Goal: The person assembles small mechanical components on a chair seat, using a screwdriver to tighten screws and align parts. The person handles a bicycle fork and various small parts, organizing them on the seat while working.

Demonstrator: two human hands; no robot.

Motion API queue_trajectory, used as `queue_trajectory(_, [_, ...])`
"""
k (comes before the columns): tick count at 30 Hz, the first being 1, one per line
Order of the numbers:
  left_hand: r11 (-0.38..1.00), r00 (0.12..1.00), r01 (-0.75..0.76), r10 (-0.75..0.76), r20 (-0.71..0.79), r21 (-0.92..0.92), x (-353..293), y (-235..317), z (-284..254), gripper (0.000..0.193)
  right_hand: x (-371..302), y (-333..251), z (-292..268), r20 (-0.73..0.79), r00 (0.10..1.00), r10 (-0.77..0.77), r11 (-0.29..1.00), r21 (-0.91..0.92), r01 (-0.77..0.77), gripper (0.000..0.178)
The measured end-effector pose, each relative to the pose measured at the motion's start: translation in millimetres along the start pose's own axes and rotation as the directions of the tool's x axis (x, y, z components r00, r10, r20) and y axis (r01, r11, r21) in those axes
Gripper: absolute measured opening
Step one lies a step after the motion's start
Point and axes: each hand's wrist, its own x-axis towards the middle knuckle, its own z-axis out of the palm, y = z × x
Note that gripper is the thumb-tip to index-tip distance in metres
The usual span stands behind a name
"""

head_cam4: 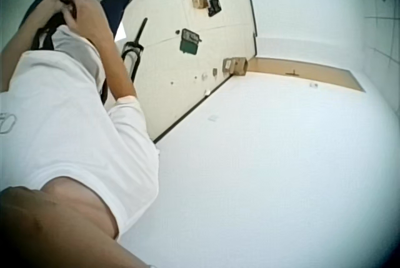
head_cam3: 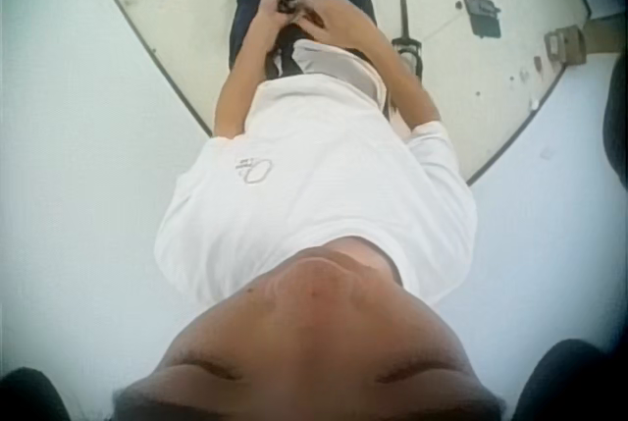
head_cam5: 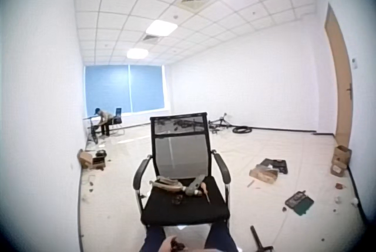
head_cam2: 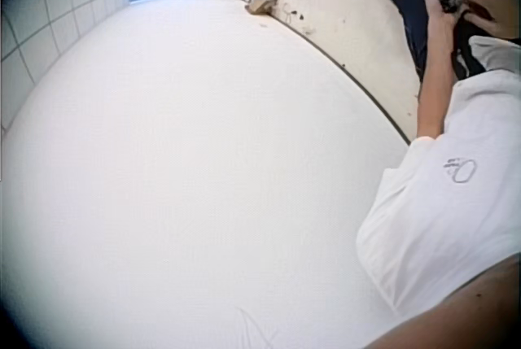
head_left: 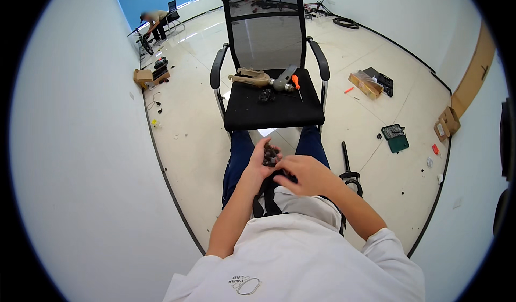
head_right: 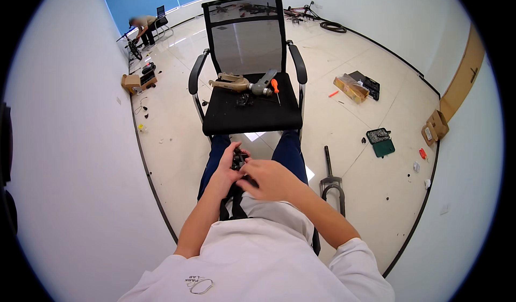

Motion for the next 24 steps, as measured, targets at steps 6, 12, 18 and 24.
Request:
queue_trajectory(6, [0.929,0.995,0.083,-0.095,0.015,0.361,-40,-10,38,0.030,22,-29,-17,0.379,0.857,-0.350,0.889,-0.155,0.431,0.036])
queue_trajectory(12, [0.719,0.974,0.138,-0.222,0.036,0.681,-48,-20,51,0.034,47,-37,14,0.624,0.638,-0.451,0.723,-0.163,0.671,0.050])
queue_trajectory(18, [0.738,0.965,0.013,-0.185,0.184,0.675,-59,-16,33,0.035,87,-46,17,0.526,0.747,-0.406,0.882,0.013,0.471,0.051])
queue_trajectory(24, [0.816,0.855,-0.361,0.096,0.510,0.451,-39,-15,16,0.036,121,-11,4,0.485,0.872,0.068,0.996,-0.090,-0.028,0.043])
